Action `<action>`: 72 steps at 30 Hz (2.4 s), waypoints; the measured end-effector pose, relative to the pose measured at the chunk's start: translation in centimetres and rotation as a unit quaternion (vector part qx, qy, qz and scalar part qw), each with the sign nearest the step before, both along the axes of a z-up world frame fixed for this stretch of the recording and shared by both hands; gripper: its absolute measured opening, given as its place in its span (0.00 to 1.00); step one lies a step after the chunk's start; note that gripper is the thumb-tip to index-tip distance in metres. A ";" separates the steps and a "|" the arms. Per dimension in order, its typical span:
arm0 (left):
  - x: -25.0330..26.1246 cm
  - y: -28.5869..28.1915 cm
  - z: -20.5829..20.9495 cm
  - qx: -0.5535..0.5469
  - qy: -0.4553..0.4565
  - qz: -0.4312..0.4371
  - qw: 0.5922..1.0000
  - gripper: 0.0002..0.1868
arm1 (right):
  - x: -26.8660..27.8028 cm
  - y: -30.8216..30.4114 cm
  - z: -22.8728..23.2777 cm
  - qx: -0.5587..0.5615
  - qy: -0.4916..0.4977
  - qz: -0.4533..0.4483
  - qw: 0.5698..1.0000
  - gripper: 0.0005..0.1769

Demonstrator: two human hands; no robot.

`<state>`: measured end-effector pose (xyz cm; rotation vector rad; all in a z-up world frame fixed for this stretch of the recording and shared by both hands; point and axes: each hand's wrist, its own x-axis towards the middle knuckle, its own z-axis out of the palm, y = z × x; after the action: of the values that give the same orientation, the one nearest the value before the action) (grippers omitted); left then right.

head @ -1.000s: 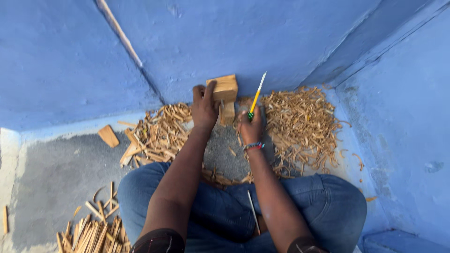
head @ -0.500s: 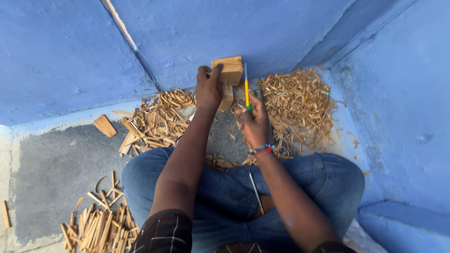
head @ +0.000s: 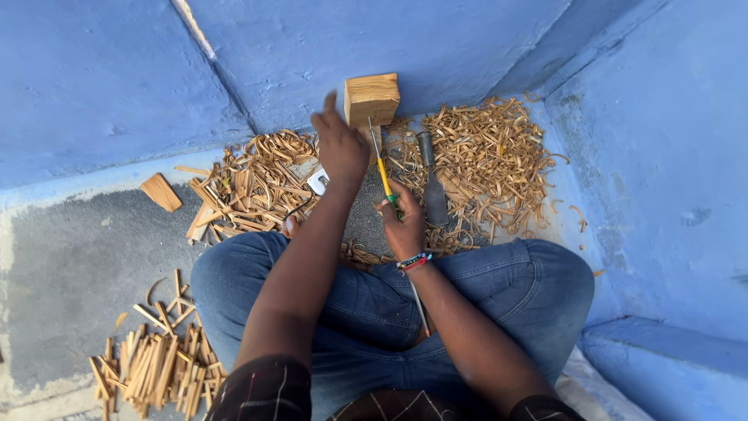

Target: The person carves a wooden block using a small tool and a mallet while sitting on the floor, occasionally checking the fit of two wooden pieces together.

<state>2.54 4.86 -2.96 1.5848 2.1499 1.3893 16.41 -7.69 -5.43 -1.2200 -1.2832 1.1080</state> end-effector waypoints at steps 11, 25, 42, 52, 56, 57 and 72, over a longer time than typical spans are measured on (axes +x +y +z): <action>1.0 0.8 -2.3 -0.221 -0.611 -0.138 0.748 0.20 | -1.0 -0.6 0.0 -0.039 -0.001 -0.009 0.999 0.24; 0.8 3.0 -6.8 -0.170 -0.676 -0.182 0.693 0.15 | -0.7 -0.1 -2.4 0.012 0.024 0.004 1.000 0.21; 0.9 3.3 -7.0 -0.178 -0.658 -0.176 0.710 0.14 | -0.6 -0.8 0.5 -0.005 -0.047 -0.018 0.999 0.23; 1.9 0.8 -5.2 -0.190 -0.714 -0.178 0.649 0.18 | -2.8 -0.2 2.7 0.017 -0.205 -0.109 0.973 0.19; 2.6 -0.3 -5.0 -0.189 -0.723 -0.189 0.638 0.13 | -3.9 -0.6 2.7 0.031 -0.211 -0.127 0.969 0.17; 2.6 -0.4 -4.8 -0.184 -0.715 -0.176 0.651 0.14 | -4.0 -0.5 2.5 0.029 -0.195 -0.125 0.972 0.16; 5.1 1.0 -5.7 -0.164 -0.623 -0.016 0.765 0.15 | 0.0 1.3 1.2 -0.328 0.338 0.016 0.882 0.07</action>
<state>7.64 5.84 -8.70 0.2696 1.3306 1.3082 16.43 -6.44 -4.26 -1.1048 -0.3878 1.8730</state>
